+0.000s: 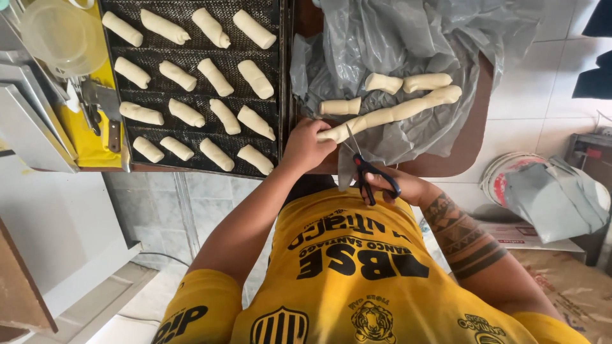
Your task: Cutting long strips of dough into smaller pieces using scissors and arranging them on a baking tray.
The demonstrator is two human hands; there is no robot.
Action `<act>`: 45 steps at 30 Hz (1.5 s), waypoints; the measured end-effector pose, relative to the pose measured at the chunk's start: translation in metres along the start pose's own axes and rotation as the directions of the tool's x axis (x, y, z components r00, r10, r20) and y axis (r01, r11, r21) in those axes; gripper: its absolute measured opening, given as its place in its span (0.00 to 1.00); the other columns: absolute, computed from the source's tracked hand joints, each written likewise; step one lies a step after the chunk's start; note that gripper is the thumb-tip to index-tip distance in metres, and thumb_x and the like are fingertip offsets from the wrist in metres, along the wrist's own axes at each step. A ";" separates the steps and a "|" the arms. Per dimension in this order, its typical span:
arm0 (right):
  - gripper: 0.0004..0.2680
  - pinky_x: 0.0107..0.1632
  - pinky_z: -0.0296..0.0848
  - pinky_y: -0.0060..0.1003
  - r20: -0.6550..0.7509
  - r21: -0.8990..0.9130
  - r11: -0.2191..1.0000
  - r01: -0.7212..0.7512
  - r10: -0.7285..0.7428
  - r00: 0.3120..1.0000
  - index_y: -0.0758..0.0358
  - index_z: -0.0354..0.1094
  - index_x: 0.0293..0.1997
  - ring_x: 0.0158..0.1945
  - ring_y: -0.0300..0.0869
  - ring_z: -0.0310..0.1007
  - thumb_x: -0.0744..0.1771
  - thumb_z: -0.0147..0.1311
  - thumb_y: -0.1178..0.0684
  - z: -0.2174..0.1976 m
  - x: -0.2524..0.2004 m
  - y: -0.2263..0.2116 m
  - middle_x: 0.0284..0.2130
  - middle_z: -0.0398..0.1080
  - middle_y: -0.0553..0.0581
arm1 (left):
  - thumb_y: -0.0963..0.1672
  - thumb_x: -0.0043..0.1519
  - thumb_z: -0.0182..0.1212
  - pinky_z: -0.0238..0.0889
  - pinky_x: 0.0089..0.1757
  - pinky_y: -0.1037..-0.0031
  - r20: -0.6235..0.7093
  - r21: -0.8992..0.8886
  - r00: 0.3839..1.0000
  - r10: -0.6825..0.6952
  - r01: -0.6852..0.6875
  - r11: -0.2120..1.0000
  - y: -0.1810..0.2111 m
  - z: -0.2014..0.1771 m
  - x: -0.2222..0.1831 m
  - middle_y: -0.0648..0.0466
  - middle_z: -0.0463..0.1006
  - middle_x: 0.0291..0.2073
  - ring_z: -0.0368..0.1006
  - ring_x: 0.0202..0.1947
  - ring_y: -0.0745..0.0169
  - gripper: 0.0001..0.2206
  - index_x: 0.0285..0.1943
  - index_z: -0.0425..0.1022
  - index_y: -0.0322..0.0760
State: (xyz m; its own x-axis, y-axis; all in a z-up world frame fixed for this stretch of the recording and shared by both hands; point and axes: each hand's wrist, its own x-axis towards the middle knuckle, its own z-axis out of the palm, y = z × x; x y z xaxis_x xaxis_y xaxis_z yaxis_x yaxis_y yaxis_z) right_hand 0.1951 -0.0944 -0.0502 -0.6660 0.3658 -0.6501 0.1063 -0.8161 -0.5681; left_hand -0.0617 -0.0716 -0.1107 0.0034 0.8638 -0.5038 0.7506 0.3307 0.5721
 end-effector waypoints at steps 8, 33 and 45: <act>0.13 0.17 0.64 0.27 -0.022 0.034 0.994 0.102 -0.101 0.995 0.67 0.66 0.39 0.26 0.49 0.78 0.67 0.58 0.44 -0.013 0.037 0.038 0.24 0.73 0.65 | 0.52 0.50 0.66 0.74 0.50 0.63 0.032 -0.057 0.999 -0.002 0.003 0.998 -0.013 0.005 -0.011 0.52 0.76 0.44 0.76 0.49 0.48 0.21 0.53 0.79 0.50; 0.17 0.15 0.63 0.29 -0.042 -0.117 0.982 0.146 -0.152 0.987 0.69 0.69 0.38 0.27 0.51 0.81 0.68 0.55 0.40 -0.052 -0.018 0.015 0.25 0.76 0.69 | 0.45 0.39 0.64 0.67 0.36 0.66 -0.369 0.489 0.675 0.639 -0.444 0.751 0.061 0.043 0.018 0.63 0.71 0.26 0.75 0.29 0.60 0.16 0.36 0.70 0.51; 0.09 0.16 0.71 0.33 -0.170 0.026 0.935 0.355 -0.346 0.923 0.69 0.67 0.36 0.15 0.46 0.76 0.66 0.61 0.52 -0.063 -0.033 0.023 0.16 0.70 0.64 | 0.48 0.42 0.67 0.67 0.40 0.57 -0.280 0.604 0.751 0.599 -0.347 0.717 0.016 0.022 0.013 0.54 0.74 0.34 0.75 0.38 0.49 0.19 0.42 0.72 0.47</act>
State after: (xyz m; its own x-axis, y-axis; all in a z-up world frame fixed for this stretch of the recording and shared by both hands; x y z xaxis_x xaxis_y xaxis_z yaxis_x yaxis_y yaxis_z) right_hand 0.2664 -0.0968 -0.0732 -0.5255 0.6959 -0.4894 -0.1563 -0.6444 -0.7485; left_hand -0.0352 -0.0635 -0.1222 0.2673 0.9526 0.1454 0.9364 -0.2924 0.1941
